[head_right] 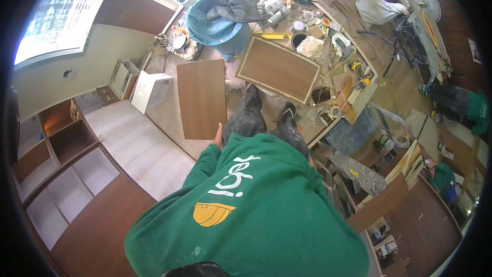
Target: The person applies edge banding to wooden panels. They peel the backing from adhesive strips, align them along the panel edges, and press them into place. The person handles several panels one at a time, smoothing the edges to secure the banding.
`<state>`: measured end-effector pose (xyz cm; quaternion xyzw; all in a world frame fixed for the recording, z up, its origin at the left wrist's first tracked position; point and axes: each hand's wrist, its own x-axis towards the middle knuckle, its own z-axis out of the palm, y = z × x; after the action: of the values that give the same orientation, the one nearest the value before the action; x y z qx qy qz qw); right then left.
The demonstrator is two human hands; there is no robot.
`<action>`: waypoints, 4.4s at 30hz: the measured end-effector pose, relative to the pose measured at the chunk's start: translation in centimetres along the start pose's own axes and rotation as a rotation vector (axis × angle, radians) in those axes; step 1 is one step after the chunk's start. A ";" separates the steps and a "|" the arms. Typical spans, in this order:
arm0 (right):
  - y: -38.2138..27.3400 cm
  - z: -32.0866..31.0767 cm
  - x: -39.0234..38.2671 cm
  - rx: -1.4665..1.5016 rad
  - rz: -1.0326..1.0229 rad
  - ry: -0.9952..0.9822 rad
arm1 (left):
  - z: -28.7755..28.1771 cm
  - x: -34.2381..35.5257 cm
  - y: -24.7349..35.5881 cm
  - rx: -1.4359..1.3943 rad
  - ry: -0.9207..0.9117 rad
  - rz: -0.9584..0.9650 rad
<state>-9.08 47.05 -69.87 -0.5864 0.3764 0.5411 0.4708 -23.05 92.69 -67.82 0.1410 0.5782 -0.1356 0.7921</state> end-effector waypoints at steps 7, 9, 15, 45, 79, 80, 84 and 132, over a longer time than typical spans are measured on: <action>-9.9 5.1 -4.0 0.064 0.262 0.205 | 4.5 1.1 16.7 0.383 0.062 -0.147; -11.9 4.6 -3.6 0.322 0.060 0.165 | 4.8 3.5 18.6 0.391 0.039 0.087; -17.0 3.9 2.4 -0.269 -0.370 0.389 | 7.9 9.2 17.7 0.497 0.112 0.273; -29.8 8.0 24.9 -0.616 -0.972 0.901 | 23.8 35.5 17.0 1.883 0.144 0.351; -31.0 -0.2 24.5 -0.926 -1.077 0.763 | 25.3 36.8 15.2 2.039 0.123 0.087; -30.2 -0.7 24.1 -0.938 -1.075 0.739 | 25.4 36.8 15.1 2.038 0.121 0.093; -26.9 -0.1 23.2 -1.252 -1.070 0.410 | 25.2 36.6 14.9 2.059 0.163 0.105; -26.9 3.1 31.7 -2.143 -1.748 -0.505 | 22.9 39.6 18.3 2.091 -0.085 0.060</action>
<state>19.79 59.50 -97.21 -0.5855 -0.7881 0.1870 0.0350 15.59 98.83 -97.70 0.7650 0.1408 -0.5532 0.2981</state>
